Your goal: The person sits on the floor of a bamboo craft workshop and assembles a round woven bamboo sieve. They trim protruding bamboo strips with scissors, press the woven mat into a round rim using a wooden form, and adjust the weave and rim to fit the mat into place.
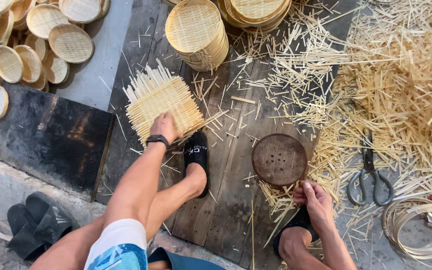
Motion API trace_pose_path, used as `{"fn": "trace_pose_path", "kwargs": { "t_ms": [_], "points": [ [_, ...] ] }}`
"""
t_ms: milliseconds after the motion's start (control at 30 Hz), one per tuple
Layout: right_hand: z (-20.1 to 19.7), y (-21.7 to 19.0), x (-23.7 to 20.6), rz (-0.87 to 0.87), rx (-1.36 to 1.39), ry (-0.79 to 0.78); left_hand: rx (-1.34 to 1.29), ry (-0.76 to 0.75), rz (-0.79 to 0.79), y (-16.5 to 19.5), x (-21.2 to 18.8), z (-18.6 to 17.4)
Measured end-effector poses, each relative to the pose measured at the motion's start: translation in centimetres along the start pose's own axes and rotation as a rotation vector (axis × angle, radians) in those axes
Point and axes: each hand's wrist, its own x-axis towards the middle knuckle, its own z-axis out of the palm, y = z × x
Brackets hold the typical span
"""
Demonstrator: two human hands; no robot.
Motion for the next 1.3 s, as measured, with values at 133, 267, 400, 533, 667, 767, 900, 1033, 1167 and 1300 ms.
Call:
{"fn": "trace_pose_path", "kwargs": {
  "t_ms": [133,267,400,533,667,767,900,1033,1167,1300],
  "points": [
    [-0.8,0.7,0.7,-0.039,0.081,-0.073,-0.079,-0.144,-0.05,-1.7,-0.9,-0.9],
    [-0.7,1.2,1.4,-0.039,-0.033,-0.009,-0.031,-0.144,-0.062,-1.9,-0.7,-0.9],
    [-1.0,1.5,1.2,-0.082,-0.083,0.036,0.001,-0.272,-0.08,-1.9,-0.3,-1.3],
    [-1.3,1.5,0.8,-0.13,0.032,0.002,0.09,-0.206,0.036,-1.7,-0.5,-5.9],
    [-0.6,0.6,0.3,-0.16,0.054,-0.011,0.143,0.239,0.359,0.5,0.1,-13.2],
    [0.3,-1.3,-0.3,-0.159,0.175,-0.034,-0.124,0.219,0.621,6.5,-0.8,-15.3],
    [1.4,-5.0,-0.1,-0.148,0.442,-0.233,-0.383,0.184,1.133,18.2,-7.0,-11.2],
    [3.1,-7.0,1.6,-0.103,0.032,-0.031,-0.31,-0.063,1.163,23.8,-13.1,-6.3],
    [4.2,-6.4,1.9,-0.182,-0.094,0.054,-0.522,0.039,1.067,23.3,-14.5,-3.9],
    [5.0,-6.1,1.5,-0.172,-0.07,0.061,-0.646,0.178,0.316,21.1,-11.7,-1.9]
  ]
}}
